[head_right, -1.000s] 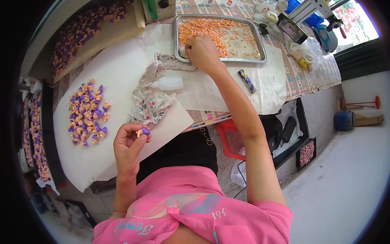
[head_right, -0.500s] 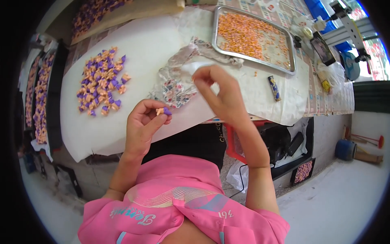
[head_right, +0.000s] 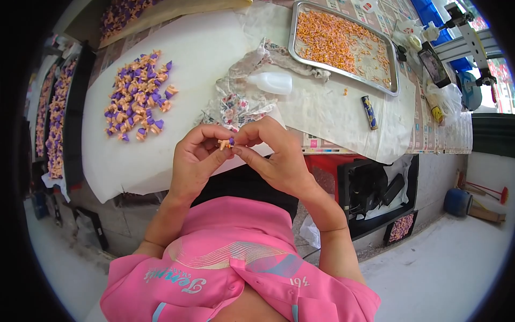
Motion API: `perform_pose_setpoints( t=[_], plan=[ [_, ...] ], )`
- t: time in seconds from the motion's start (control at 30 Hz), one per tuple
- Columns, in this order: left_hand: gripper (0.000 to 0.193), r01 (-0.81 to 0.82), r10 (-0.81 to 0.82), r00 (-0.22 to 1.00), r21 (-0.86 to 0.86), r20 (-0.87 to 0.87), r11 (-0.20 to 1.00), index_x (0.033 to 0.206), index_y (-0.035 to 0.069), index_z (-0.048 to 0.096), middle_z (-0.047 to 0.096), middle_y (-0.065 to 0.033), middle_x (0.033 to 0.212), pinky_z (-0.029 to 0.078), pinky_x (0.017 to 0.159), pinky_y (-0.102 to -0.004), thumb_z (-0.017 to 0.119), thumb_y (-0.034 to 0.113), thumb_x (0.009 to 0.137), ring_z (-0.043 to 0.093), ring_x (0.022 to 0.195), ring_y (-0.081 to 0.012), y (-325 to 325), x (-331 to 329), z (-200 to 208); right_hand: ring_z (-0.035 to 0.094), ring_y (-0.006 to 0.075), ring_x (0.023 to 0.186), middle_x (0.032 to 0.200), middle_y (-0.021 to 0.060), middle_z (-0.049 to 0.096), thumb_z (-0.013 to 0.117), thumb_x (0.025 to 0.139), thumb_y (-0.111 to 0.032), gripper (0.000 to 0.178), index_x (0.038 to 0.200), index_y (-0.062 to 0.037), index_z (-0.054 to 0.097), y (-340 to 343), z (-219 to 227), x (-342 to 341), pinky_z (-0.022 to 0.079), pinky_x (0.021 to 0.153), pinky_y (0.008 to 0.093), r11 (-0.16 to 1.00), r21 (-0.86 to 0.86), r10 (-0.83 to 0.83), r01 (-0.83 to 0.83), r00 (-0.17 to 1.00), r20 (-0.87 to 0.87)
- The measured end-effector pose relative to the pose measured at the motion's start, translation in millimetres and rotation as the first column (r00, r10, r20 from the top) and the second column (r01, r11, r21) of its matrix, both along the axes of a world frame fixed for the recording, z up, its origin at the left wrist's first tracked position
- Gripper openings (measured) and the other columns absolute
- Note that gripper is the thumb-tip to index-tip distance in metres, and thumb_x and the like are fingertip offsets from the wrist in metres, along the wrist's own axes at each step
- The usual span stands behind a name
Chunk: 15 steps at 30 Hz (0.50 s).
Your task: Assembling toy parts by applying glue from a bottle and joining small plastic components.
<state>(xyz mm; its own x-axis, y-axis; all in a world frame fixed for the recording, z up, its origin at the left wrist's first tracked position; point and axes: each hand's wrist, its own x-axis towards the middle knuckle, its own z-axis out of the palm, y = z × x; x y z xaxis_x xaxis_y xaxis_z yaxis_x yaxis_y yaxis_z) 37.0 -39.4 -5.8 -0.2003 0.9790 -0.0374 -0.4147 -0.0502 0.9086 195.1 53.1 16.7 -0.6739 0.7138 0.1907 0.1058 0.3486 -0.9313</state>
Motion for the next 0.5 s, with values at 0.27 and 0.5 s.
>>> perform_pose_setpoints(
  t=[0.27, 0.5],
  plan=[
    [0.016, 0.012, -0.01, 0.998, 0.042, -0.058, 0.999, 0.105, -0.002, 0.058, 0.056, -0.0044, 0.101, 0.05, 0.083, -0.0238, 0.06, -0.005, 0.089, 0.058, 0.092, -0.0093, 0.3, 2.6, -7.6, 0.061, 0.0153, 0.075, 0.082, 0.0052, 0.064, 0.076, 0.073, 0.001, 0.017, 0.083, -0.0031, 0.062, 0.3, 0.8, 3.5, 0.047, 0.068, 0.0271, 0.998, 0.06, -0.006, 0.005, 1.0, 0.018],
    [0.014, 0.022, -0.02, 0.995, 0.024, -0.094, 0.999, 0.104, -0.002, 0.059, 0.056, -0.0053, 0.101, 0.05, 0.082, -0.0235, 0.06, -0.004, 0.09, 0.059, 0.092, -0.0096, 0.8, 5.5, -8.3, 0.061, 0.0159, 0.074, 0.078, 0.0041, 0.064, 0.076, 0.071, 0.002, 0.018, 0.08, -0.0041, 0.062, 2.4, -1.5, 7.0, 0.046, 0.065, 0.0277, 0.988, 0.154, 0.001, -0.004, 1.0, 0.018]
  ],
)
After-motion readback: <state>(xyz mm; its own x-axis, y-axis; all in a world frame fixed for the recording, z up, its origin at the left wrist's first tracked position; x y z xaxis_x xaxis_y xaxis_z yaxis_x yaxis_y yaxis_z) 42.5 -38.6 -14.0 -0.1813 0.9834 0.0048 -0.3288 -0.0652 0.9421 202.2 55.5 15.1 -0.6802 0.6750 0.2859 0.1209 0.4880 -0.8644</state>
